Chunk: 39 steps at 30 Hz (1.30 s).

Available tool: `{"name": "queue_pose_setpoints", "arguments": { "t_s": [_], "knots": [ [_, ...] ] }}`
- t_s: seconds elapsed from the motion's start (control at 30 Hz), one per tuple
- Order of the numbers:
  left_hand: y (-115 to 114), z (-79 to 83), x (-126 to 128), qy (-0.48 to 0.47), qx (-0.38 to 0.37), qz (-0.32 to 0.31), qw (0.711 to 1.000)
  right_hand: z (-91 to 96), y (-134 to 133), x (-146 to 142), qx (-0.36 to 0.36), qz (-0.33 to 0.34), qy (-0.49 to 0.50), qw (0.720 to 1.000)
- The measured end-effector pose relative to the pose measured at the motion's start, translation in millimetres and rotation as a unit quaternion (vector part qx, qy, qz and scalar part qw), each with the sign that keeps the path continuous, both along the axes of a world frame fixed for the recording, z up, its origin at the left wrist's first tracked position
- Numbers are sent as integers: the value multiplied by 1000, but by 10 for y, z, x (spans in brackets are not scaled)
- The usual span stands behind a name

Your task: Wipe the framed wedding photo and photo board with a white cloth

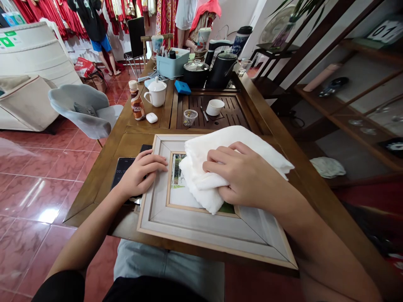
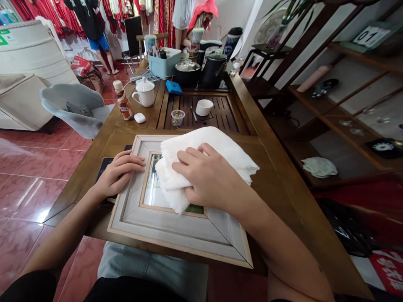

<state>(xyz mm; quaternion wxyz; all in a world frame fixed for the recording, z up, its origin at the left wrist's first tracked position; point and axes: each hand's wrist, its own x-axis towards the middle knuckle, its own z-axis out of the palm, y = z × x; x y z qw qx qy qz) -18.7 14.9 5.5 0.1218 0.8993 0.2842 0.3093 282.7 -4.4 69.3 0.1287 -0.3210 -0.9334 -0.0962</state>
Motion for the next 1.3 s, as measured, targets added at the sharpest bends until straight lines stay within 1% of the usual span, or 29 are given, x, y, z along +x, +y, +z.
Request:
{"name": "queue_pose_setpoints", "arguments": {
  "t_s": [0.17,1.3],
  "knots": [
    [8,-19,-6,-6,2,-6,1000,-2,3,-5,14,8,5,1000],
    [3,-8,-1,-4,-5,-4,1000,-28,6,-11,21,5,5,1000]
  ]
}}
